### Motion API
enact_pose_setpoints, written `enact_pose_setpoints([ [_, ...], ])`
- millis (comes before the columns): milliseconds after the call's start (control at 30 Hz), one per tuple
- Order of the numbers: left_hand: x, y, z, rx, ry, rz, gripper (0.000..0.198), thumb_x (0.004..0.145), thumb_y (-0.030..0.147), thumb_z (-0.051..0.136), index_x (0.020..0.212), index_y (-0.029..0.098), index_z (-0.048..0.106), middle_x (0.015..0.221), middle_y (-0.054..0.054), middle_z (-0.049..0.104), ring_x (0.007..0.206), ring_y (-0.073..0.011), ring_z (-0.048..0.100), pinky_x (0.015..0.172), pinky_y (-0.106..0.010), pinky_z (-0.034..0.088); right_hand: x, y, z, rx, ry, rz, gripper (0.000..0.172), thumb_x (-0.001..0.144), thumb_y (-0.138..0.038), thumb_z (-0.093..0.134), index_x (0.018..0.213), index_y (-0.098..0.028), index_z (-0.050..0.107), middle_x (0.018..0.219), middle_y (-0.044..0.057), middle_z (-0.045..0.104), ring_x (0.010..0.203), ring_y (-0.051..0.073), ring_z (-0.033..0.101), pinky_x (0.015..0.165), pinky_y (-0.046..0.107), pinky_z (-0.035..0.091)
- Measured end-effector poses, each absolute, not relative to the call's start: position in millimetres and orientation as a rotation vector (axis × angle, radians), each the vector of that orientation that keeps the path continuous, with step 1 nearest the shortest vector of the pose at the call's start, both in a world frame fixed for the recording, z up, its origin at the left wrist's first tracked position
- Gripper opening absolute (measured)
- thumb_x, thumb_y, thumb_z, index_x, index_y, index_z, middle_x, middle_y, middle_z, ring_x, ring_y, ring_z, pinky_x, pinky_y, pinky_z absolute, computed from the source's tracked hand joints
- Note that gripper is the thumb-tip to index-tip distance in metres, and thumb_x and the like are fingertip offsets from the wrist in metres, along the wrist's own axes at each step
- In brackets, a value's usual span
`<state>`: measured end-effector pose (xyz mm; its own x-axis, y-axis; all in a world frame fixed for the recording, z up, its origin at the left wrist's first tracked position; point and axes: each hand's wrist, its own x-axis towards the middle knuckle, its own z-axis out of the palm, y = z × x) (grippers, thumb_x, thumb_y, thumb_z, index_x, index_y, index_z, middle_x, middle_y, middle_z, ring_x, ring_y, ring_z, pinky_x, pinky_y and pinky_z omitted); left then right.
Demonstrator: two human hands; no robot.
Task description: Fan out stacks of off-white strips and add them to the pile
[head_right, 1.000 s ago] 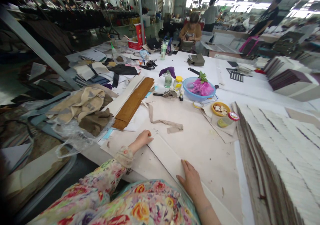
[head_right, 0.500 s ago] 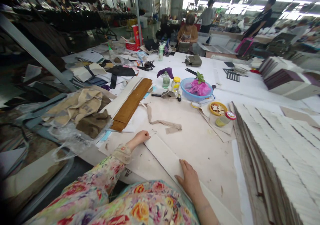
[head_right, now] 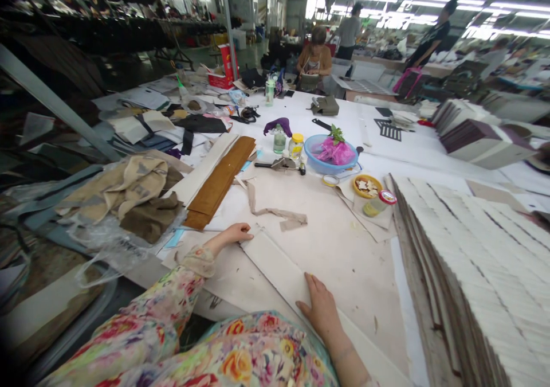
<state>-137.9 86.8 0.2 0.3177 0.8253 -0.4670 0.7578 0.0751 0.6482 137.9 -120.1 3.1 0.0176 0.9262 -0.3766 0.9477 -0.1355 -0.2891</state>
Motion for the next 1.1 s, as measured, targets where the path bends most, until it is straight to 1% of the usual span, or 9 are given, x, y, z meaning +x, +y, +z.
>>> enact_pose_setpoints([
  [133,-159,74,13,1.483,1.098,0.22,0.023,0.067,0.026,0.058,0.086,0.016,0.052,0.079,0.002,0.058,0.071,-0.0107,0.052,0.063,-0.019,0.039,139,-121,0,2.244,2.03,-0.751,0.075,0.068,-0.035,0.05,0.133,-0.015,0.02,0.134,0.01,0.036,0.122,0.022,0.033,0.098,0.036,0.03],
  [233,-174,63,18,1.314,0.953,0.239,0.029,0.065,0.027,0.061,0.09,0.017,0.05,0.08,0.001,0.058,0.072,-0.0103,0.052,0.065,-0.019,0.04,139,-121,0,2.262,2.003,-0.7,0.077,0.066,-0.038,0.053,0.133,-0.016,0.021,0.135,0.01,0.033,0.123,0.022,0.031,0.099,0.037,0.028],
  [333,-175,58,13,1.264,0.989,0.281,0.031,0.067,0.028,0.059,0.094,0.017,0.049,0.083,-0.001,0.059,0.073,-0.0109,0.054,0.064,-0.02,0.04,139,-122,1,2.273,2.028,-0.631,0.072,0.066,-0.039,0.054,0.128,-0.016,0.029,0.133,0.01,0.035,0.123,0.023,0.031,0.1,0.037,0.026],
  [400,-167,58,6,1.251,1.054,0.335,0.03,0.07,0.028,0.055,0.096,0.016,0.047,0.084,-0.002,0.06,0.072,-0.0118,0.055,0.063,-0.021,0.042,139,-124,2,2.282,2.069,-0.599,0.067,0.067,-0.04,0.054,0.125,-0.015,0.034,0.129,0.011,0.04,0.12,0.024,0.034,0.099,0.037,0.027],
  [533,-143,65,-8,1.415,1.256,0.325,0.026,0.074,0.024,0.048,0.098,0.013,0.048,0.088,-0.004,0.063,0.075,-0.0138,0.058,0.064,-0.022,0.044,141,-126,3,2.303,2.108,-0.62,0.06,0.069,-0.04,0.052,0.122,-0.016,0.036,0.12,0.011,0.049,0.112,0.025,0.042,0.095,0.038,0.032],
  [700,-127,75,-13,1.664,1.39,0.189,0.023,0.071,0.019,0.051,0.092,0.014,0.056,0.092,-0.004,0.064,0.083,-0.0154,0.058,0.068,-0.022,0.042,148,-118,3,2.336,2.021,-0.847,0.052,0.074,-0.041,0.044,0.117,-0.012,0.04,0.118,0.013,0.05,0.108,0.022,0.046,0.093,0.032,0.035],
  [833,-122,77,-10,1.749,1.458,0.122,0.02,0.069,0.022,0.054,0.087,0.015,0.059,0.089,-0.004,0.065,0.083,-0.0173,0.057,0.068,-0.023,0.041,155,-108,7,2.361,1.874,-1.003,0.04,0.077,-0.043,0.037,0.103,-0.015,0.049,0.104,0.011,0.059,0.094,0.02,0.055,0.085,0.032,0.041],
  [933,-117,75,-6,1.81,1.499,0.085,0.021,0.071,0.027,0.054,0.087,0.015,0.06,0.089,-0.005,0.064,0.081,-0.0172,0.057,0.067,-0.023,0.04,163,-108,13,2.34,1.876,-1.049,0.035,0.077,-0.043,0.038,0.095,-0.017,0.052,0.095,0.008,0.062,0.087,0.019,0.057,0.079,0.03,0.043],
  [1100,-107,71,-1,1.877,1.551,0.039,0.018,0.07,0.023,0.053,0.086,0.017,0.06,0.085,-0.005,0.065,0.078,-0.0168,0.057,0.066,-0.024,0.039,182,-122,22,2.283,1.881,-1.233,0.029,0.073,-0.04,0.043,0.091,-0.02,0.055,0.097,0.005,0.064,0.088,0.018,0.057,0.078,0.029,0.044],
])
